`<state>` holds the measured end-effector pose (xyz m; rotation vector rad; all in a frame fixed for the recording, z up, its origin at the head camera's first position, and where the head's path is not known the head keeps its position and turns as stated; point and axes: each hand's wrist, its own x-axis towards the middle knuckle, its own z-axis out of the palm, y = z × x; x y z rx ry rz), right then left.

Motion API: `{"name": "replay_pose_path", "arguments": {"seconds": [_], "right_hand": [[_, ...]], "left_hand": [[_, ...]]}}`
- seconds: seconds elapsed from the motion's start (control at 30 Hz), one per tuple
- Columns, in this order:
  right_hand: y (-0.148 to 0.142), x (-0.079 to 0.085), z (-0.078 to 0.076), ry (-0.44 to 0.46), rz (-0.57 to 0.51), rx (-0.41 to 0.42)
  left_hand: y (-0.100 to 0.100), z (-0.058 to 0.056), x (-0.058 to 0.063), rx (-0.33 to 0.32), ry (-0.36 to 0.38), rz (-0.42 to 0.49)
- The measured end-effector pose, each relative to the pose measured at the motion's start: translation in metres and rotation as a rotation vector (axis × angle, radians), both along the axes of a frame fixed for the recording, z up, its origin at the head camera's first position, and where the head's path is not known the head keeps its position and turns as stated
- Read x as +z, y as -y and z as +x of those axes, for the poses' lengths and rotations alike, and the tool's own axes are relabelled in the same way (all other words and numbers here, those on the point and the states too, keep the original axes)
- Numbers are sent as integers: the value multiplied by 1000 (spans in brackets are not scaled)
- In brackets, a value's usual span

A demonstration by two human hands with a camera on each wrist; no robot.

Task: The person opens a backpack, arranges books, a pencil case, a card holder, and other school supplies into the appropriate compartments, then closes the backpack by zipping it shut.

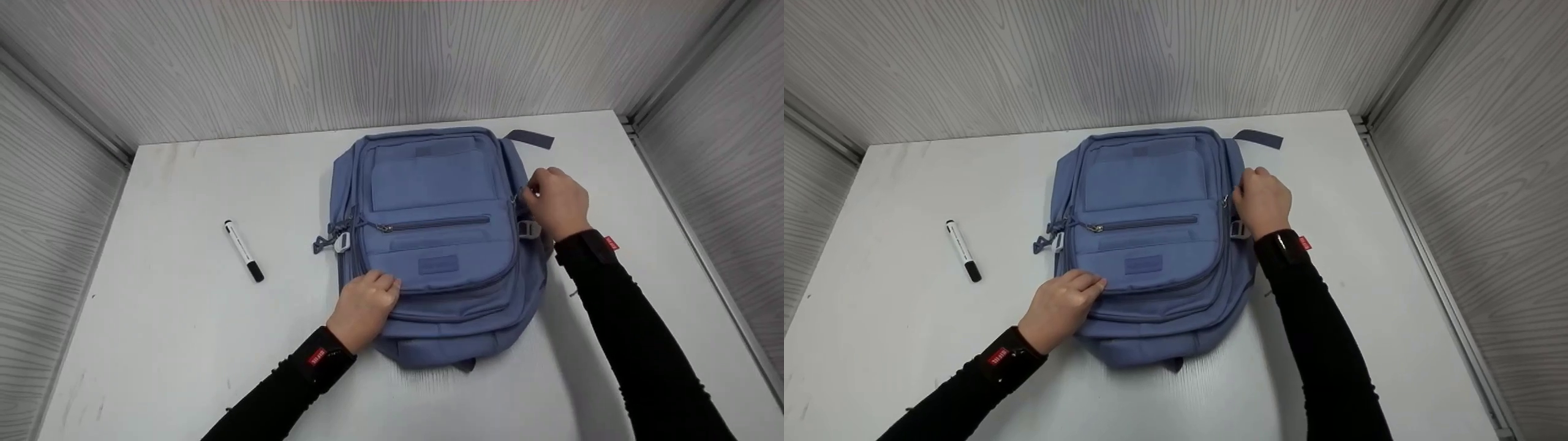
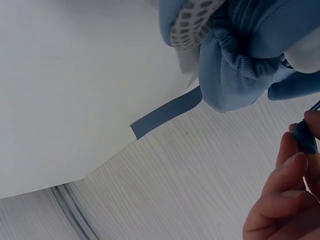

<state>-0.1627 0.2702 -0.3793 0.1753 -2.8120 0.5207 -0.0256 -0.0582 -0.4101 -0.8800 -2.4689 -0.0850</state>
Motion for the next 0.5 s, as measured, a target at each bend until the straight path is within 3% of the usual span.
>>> {"name": "replay_pose_path", "arguments": {"seconds": [0.13, 0.3, 0.4, 0.5], "right_hand": [[1, -3, -2, 28, 4, 14], [-3, -1, 13, 50, 48, 80], [3, 6, 29, -20, 71, 189], [15, 13, 50, -120, 81, 377]], "left_hand": [[0, 0, -1, -6, 12, 12], [6, -1, 0, -51, 83, 101], [18, -2, 2, -68, 127, 202], [37, -5, 4, -3, 160, 297]]}}
